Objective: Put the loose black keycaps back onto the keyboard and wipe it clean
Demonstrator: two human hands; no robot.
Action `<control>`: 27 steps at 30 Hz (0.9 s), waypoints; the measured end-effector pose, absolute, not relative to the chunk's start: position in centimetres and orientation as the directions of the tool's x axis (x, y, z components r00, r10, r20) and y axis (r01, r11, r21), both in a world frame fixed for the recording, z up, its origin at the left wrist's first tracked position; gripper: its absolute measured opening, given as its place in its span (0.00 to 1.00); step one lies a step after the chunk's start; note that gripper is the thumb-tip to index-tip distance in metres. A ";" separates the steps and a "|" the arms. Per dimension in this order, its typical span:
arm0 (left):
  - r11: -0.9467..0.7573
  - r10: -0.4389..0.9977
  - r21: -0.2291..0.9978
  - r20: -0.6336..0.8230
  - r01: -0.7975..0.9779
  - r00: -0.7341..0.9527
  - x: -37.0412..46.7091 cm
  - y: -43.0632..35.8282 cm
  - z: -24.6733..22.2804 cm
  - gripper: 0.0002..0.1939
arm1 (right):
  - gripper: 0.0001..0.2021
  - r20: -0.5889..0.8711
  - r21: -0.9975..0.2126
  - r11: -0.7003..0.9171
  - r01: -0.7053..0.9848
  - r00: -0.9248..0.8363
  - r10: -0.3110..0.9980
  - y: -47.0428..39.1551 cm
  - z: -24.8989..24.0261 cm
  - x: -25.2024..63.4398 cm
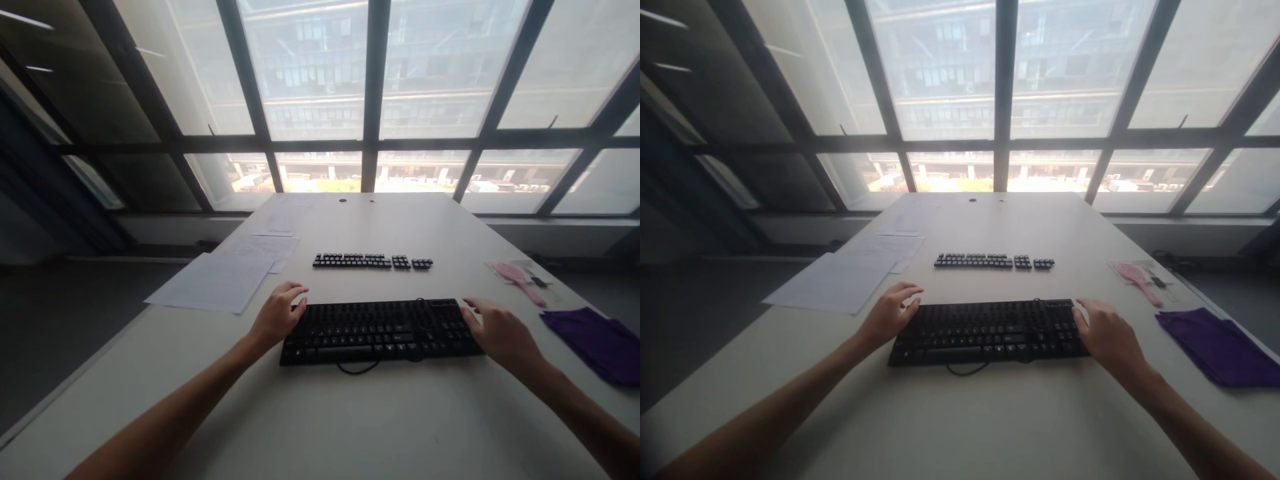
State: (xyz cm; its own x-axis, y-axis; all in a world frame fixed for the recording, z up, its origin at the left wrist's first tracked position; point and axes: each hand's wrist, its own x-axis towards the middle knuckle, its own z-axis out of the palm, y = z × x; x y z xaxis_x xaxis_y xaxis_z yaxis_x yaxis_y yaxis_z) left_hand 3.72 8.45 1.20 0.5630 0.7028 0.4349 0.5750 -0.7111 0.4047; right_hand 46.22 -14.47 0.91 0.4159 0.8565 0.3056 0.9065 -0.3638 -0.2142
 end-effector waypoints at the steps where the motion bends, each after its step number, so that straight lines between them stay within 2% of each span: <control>1: -0.709 0.705 0.422 0.435 0.565 0.560 3.7 9.8 1.6 0.16 | 0.20 0.352 -0.201 -0.315 0.927 0.369 0.860 -13.5 1.6 46.0; 3: -0.708 0.707 0.448 0.448 0.547 0.548 3.7 12.9 2.1 0.15 | 0.17 0.413 -0.205 -0.186 0.961 0.257 0.874 -10.8 3.1 44.9; 7: -0.728 0.685 0.416 0.474 0.546 0.553 4.8 18.7 1.5 0.12 | 0.12 0.457 -0.275 0.072 0.959 0.064 0.887 -3.1 5.0 40.4; 10: -0.734 0.678 0.399 0.486 0.550 0.551 6.2 21.1 0.0 0.08 | 0.10 0.455 -0.291 0.181 0.939 -0.030 0.890 3.1 4.7 36.1; 16: -0.748 0.657 0.359 0.515 0.558 0.550 8.0 22.1 -2.2 0.09 | 0.09 0.389 -0.164 0.252 0.954 -0.173 0.905 11.5 1.8 29.8; 21: -0.762 0.642 0.348 0.519 0.546 0.564 7.8 22.3 -2.8 0.09 | 0.09 0.373 -0.134 0.274 0.952 -0.208 0.904 14.3 0.5 27.8; 27: -0.779 0.626 0.390 0.524 0.491 0.578 7.7 22.3 -3.2 0.05 | 0.11 0.354 -0.104 0.302 0.948 -0.249 0.902 15.2 -0.1 27.0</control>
